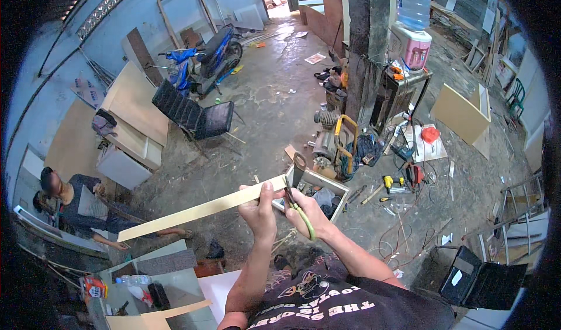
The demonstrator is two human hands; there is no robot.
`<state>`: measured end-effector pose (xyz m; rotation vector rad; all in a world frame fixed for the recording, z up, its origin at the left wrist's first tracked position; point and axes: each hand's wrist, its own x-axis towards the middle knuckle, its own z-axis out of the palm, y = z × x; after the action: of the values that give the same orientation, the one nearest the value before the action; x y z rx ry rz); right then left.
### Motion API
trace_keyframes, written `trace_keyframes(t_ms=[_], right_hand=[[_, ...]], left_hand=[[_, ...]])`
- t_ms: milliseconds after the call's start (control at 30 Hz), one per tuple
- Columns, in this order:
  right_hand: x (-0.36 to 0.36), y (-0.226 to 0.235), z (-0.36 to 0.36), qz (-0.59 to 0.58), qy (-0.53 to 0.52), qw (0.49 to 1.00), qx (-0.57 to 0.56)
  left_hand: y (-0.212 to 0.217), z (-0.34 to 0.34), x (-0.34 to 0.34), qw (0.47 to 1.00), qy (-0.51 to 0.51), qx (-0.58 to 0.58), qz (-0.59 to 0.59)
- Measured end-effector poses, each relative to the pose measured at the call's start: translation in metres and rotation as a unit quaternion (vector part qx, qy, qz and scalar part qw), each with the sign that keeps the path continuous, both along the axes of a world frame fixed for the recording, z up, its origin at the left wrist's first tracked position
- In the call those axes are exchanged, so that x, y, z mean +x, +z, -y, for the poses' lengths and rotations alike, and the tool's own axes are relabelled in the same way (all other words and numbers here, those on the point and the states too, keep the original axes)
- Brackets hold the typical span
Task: The person measures and cuts laminate strips using scissors and a metal ruler, then aligns and applies the strips onto the edges of a wooden structure by hand.
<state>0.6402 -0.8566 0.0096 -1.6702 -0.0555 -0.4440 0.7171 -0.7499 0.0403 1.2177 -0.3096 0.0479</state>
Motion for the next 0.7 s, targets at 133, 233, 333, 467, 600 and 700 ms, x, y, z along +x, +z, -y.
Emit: trace_keyframes(t_ms=[133, 233, 333, 467, 600, 700], right_hand=[[0.002, 0.004, -0.001, 0.016, -0.008, 1.000, 0.014], [0.005, 0.006, 0.002, 0.014, -0.016, 1.000, -0.023], [0.008, 0.007, 0.000, 0.038, -0.062, 0.997, -0.014], [0.010, 0.007, -0.002, 0.009, -0.076, 0.997, -0.021], [0.012, 0.001, -0.008, 0.004, -0.112, 0.994, -0.020], [0.014, -0.010, -0.009, -0.015, -0.111, 0.994, 0.018]], left_hand=[[0.001, 0.000, -0.002, 0.999, 0.002, 0.046, 0.004], [0.001, -0.003, -0.001, 0.999, -0.004, 0.044, 0.001], [0.001, 0.000, -0.001, 0.999, -0.007, 0.036, 0.005], [-0.006, -0.002, 0.001, 0.999, -0.006, 0.041, 0.000], [-0.009, -0.002, 0.000, 0.997, 0.009, 0.068, 0.038], [-0.015, -0.001, 0.002, 0.999, 0.021, 0.034, 0.016]])
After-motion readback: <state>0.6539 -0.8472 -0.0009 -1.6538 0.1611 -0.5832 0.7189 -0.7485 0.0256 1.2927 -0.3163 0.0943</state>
